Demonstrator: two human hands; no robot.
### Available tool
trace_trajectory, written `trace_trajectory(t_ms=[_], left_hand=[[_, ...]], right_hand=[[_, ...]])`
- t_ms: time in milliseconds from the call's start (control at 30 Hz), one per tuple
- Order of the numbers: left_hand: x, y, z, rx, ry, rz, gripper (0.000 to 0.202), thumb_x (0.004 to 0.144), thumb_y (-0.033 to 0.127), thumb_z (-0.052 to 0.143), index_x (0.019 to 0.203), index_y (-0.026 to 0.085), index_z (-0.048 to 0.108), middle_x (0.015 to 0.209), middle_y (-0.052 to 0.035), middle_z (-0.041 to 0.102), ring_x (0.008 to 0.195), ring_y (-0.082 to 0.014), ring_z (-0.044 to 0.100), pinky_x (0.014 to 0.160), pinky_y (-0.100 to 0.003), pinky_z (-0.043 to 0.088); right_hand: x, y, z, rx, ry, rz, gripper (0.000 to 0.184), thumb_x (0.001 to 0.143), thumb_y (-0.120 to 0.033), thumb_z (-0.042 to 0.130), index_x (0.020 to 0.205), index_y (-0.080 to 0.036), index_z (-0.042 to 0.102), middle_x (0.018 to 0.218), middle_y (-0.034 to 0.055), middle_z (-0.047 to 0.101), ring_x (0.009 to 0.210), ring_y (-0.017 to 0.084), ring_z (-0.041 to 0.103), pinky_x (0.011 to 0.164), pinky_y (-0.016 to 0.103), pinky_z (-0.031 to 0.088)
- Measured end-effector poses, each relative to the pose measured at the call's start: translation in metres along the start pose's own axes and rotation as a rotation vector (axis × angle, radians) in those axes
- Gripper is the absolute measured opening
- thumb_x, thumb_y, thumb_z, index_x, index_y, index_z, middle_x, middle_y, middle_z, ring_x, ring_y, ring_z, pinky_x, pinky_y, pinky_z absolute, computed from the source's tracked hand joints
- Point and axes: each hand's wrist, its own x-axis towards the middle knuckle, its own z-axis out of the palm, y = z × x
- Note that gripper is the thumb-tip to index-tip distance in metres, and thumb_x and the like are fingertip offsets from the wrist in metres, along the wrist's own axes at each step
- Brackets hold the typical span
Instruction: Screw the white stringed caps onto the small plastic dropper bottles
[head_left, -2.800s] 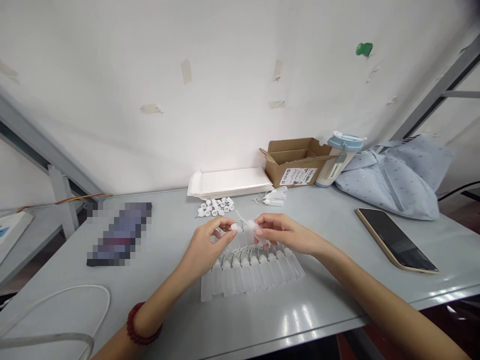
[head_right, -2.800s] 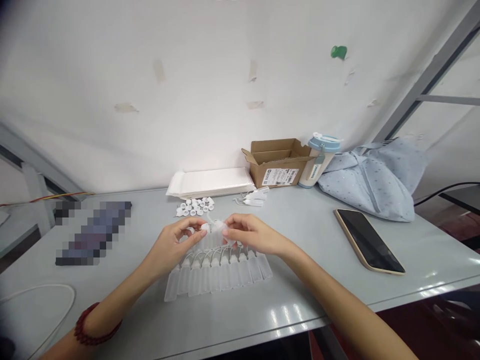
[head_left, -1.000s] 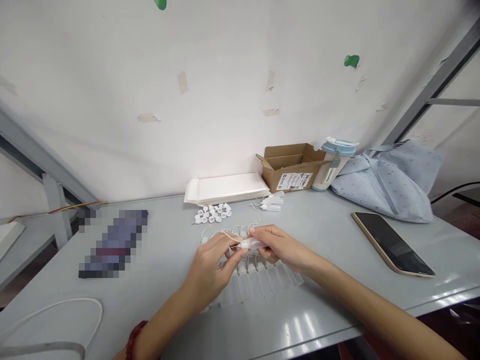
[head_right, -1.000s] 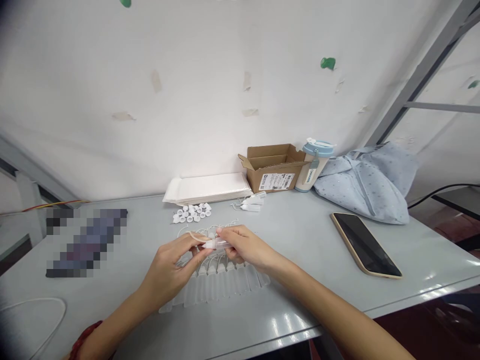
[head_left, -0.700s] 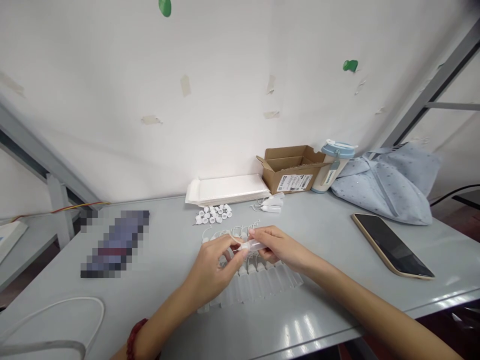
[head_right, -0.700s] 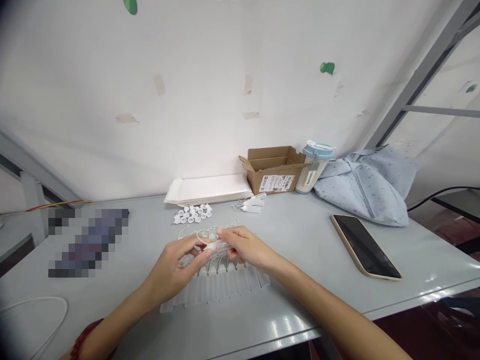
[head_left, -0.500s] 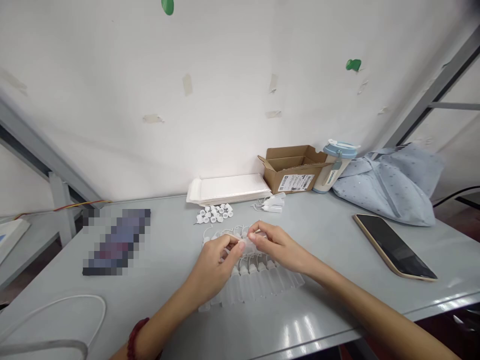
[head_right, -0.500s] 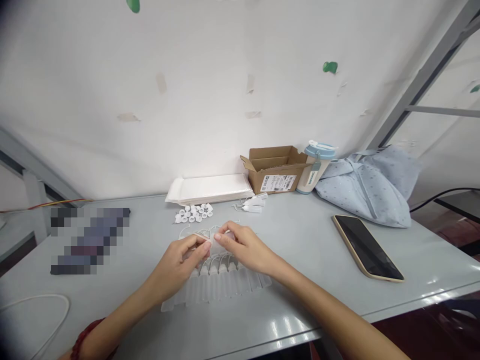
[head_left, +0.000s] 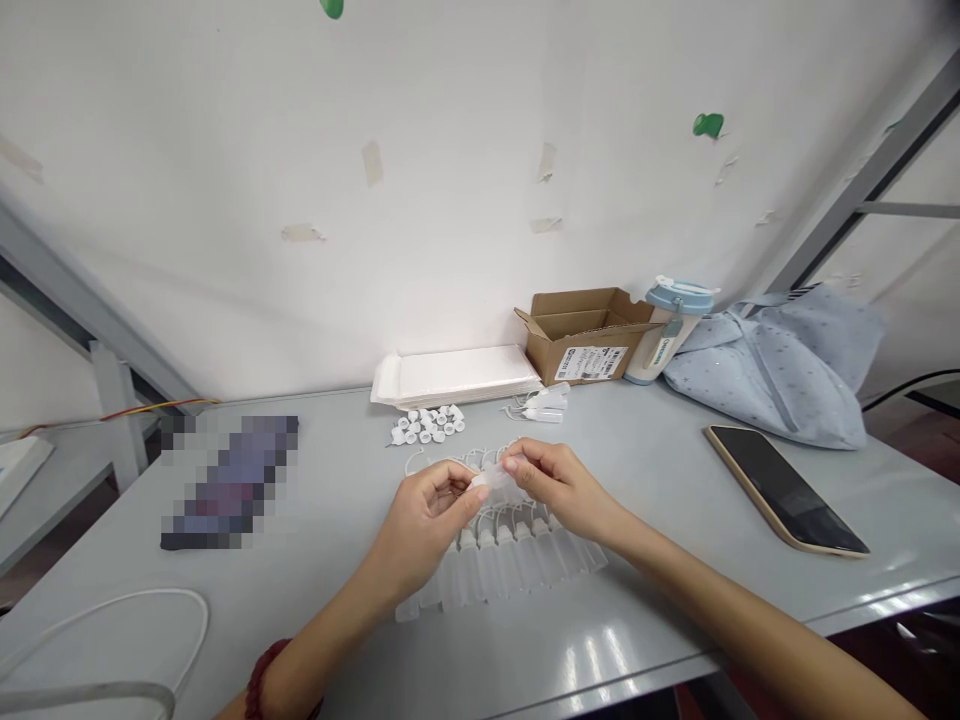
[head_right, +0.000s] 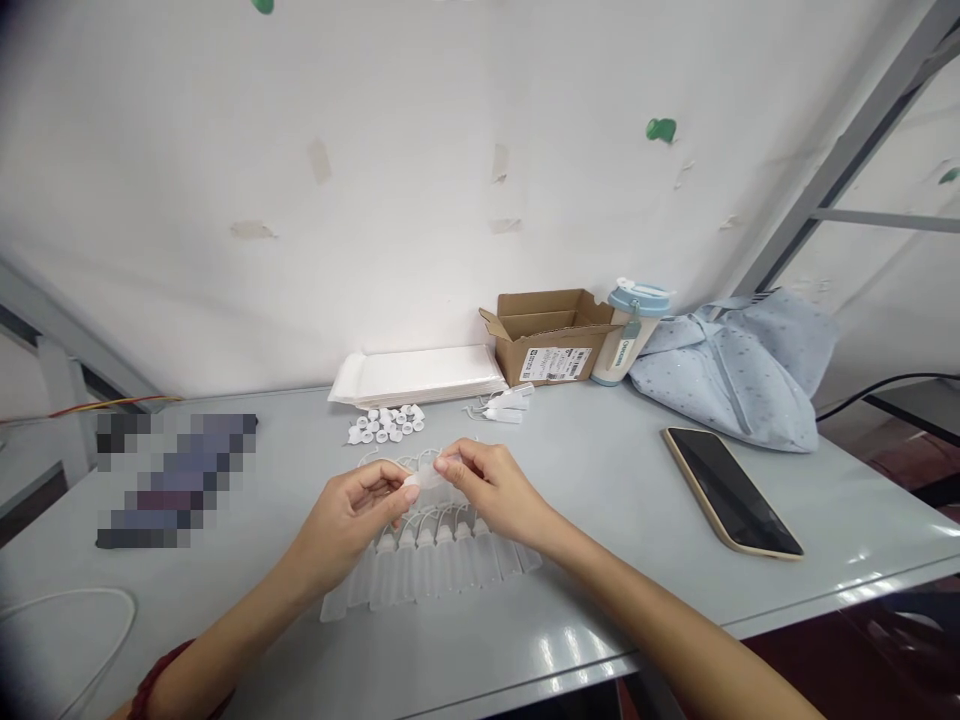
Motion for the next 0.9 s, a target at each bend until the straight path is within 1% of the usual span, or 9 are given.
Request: trace_trajectory(t_ms=[133,200,267,333,400,467,667,800,900], left_hand=[[-0.0025,-0.0047,0.0028,0.185,0.104,0.176,0.013,0.08,0.03,0.056,0.077,0.018,0.06,0.075,-0.0022,0.061,0.067,-0.0146,0.055,0.064,-0.027,0.046],[-0.0021,-0.0053,0.0026,0.226,0.128,0.198,0.012,0.079,0.03,0.057,0.078,0.018,0.06,0.076,-0.0022,0.062,0.066,-0.0144,0.054,0.065,-0.028,0.046],[-0.0003,-0.0041,0.0013,0.158,0.062,0.106,0.017,0.08,0.034,0.056,0.078,0.018,0.061,0.076,-0.0022,0.062,0.065,-0.014,0.055,0.062,-0.027,0.046],[0.0024,-0.0023,-0.0001,0.034,-0.068,-0.028,0.026,0.083,0.039,0.052,0.075,0.017,0.061,0.074,-0.0029,0.063,0.063,-0.0138,0.056,0.06,-0.026,0.047],[0.0046,-0.0014,-0.0007,-0.079,-0.167,-0.116,0.035,0.086,0.044,0.046,0.073,0.015,0.062,0.07,-0.0038,0.062,0.061,-0.0142,0.056,0.057,-0.026,0.047],[0.0052,-0.0014,-0.0004,-0.137,-0.184,-0.14,0.039,0.087,0.047,0.044,0.073,0.015,0.062,0.065,-0.0032,0.06,0.058,-0.0141,0.055,0.053,-0.025,0.045],[0.0009,-0.0009,-0.0022,0.04,-0.135,-0.052,0.04,0.086,0.044,0.046,0.058,0.018,0.056,0.059,0.0002,0.055,0.054,-0.012,0.049,0.053,-0.023,0.042],[-0.0003,-0.003,-0.0034,0.156,-0.101,-0.013,0.04,0.088,0.041,0.044,0.056,0.018,0.054,0.055,0.0016,0.05,0.052,-0.0119,0.045,0.05,-0.023,0.036],[-0.0006,-0.0075,-0.0005,0.333,-0.036,0.159,0.038,0.089,0.033,0.043,0.055,0.019,0.05,0.051,0.0027,0.044,0.05,-0.012,0.041,0.05,-0.024,0.033]], right_hand=[[0.0011,0.0004,0.0003,0.112,-0.028,0.06,0.043,0.084,-0.057,0.047,0.067,-0.018,0.045,0.054,-0.0065,0.032,0.049,0.008,0.027,0.046,0.022,0.024],[0.0016,0.0006,0.0004,0.16,-0.044,0.082,0.044,0.084,-0.058,0.047,0.065,-0.018,0.042,0.053,-0.007,0.031,0.048,0.007,0.026,0.045,0.022,0.024],[0.0017,0.0005,0.0001,0.191,-0.053,0.085,0.043,0.084,-0.057,0.048,0.068,-0.018,0.044,0.053,-0.0074,0.03,0.047,0.007,0.025,0.045,0.021,0.023],[0.0014,0.0003,-0.0004,0.18,-0.043,0.064,0.04,0.084,-0.056,0.048,0.074,-0.017,0.05,0.055,-0.007,0.031,0.049,0.008,0.026,0.045,0.022,0.023],[0.0009,-0.0001,-0.001,0.144,-0.039,0.032,0.039,0.085,-0.054,0.048,0.08,-0.016,0.053,0.057,-0.0062,0.032,0.051,0.008,0.028,0.047,0.022,0.024],[0.0003,-0.0003,-0.0013,0.107,-0.052,0.012,0.039,0.086,-0.054,0.047,0.081,-0.016,0.054,0.058,-0.0056,0.033,0.052,0.009,0.03,0.048,0.022,0.025],[-0.0009,-0.0001,0.0017,0.047,-0.044,0.007,0.039,0.087,-0.054,0.045,0.078,-0.017,0.053,0.056,-0.0059,0.032,0.05,0.009,0.028,0.046,0.022,0.023],[-0.0003,0.002,0.0041,0.024,-0.007,0.041,0.04,0.085,-0.055,0.046,0.076,-0.017,0.052,0.053,-0.0065,0.032,0.048,0.008,0.028,0.045,0.022,0.022],[0.0007,0.0042,0.0053,0.046,-0.004,0.064,0.042,0.085,-0.056,0.047,0.068,-0.018,0.046,0.051,-0.0071,0.032,0.046,0.008,0.028,0.044,0.022,0.023]])
